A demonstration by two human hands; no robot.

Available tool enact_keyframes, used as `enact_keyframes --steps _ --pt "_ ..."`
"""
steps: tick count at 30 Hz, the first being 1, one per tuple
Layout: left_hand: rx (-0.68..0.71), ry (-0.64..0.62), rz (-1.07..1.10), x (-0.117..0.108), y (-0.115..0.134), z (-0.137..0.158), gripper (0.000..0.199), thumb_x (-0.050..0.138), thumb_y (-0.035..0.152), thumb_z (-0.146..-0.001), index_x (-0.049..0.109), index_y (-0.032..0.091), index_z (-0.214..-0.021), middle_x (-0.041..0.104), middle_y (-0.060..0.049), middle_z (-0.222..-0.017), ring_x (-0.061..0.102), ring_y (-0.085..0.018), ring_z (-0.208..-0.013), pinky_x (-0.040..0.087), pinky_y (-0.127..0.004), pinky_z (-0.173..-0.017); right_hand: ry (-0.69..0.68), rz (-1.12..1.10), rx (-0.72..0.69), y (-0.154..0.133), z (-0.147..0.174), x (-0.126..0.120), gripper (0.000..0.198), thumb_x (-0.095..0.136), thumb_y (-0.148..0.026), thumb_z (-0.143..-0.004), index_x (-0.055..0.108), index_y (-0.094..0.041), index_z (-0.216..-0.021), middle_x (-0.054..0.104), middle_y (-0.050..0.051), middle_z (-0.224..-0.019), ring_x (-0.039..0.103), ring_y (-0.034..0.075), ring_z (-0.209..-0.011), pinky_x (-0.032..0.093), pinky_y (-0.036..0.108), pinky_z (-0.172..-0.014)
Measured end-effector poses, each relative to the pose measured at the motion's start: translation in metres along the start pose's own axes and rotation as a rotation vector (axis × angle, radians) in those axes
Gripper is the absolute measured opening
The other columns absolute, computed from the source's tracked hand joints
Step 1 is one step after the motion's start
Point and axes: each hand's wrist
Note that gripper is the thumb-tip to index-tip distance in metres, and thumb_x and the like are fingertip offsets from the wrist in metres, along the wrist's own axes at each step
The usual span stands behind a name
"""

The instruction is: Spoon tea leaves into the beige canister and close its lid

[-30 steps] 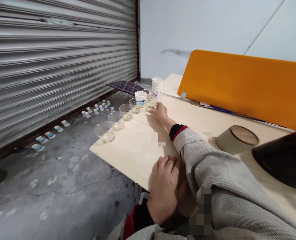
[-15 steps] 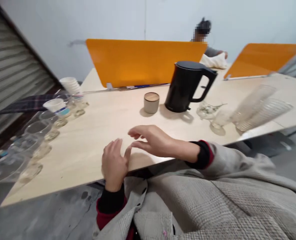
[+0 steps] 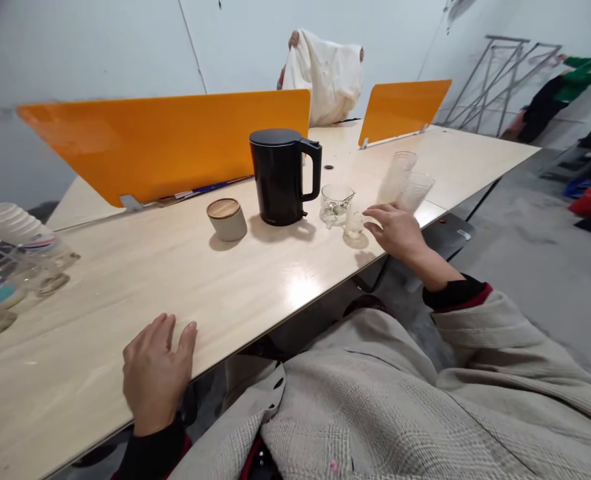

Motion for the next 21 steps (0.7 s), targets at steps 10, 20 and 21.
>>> enact_keyframes --steps 10,20,21 --pt "0.002 -0.003 -0.065 -0.006 0.004 -0.001 0.06 0.038 0.061 -0.107 0.073 0.015 -0.123 0.074 -0.022 -0.142 0.063 -0.04 -0.14 0.047 -0.057 -0.122 -0.088 0.149 0.028 0.004 -0.025 0.032 0.029 0.057 -0.027 -0.1 0.086 -0.022 -0.102 0.084 0.014 -0.102 0.068 0.033 -0.104 0.048 0.048 -0.098" --pt "0.025 0.01 -0.089 -0.005 0.0 -0.001 0.067 0.037 0.063 -0.107 0.075 0.011 -0.125 0.074 -0.025 -0.143 0.066 -0.041 -0.138 0.048 -0.056 -0.12 -0.107 0.095 0.05 -0.001 -0.025 0.025 0.012 0.063 -0.018 -0.098 0.074 -0.015 -0.101 0.081 0.021 -0.109 0.063 0.032 -0.107 0.044 0.042 -0.097" --pt "0.03 0.012 -0.091 -0.005 0.0 -0.001 0.068 0.037 0.064 -0.107 0.075 0.01 -0.125 0.074 -0.026 -0.142 0.066 -0.042 -0.138 0.048 -0.056 -0.12 -0.092 0.079 0.048 0.001 -0.025 0.024 0.011 0.064 -0.019 -0.098 0.074 -0.016 -0.101 0.081 0.02 -0.11 0.063 0.032 -0.108 0.044 0.043 -0.098"
Point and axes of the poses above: each hand's wrist, its own z-axis away from the middle knuckle, its own x-axis out of the palm, y = z × x
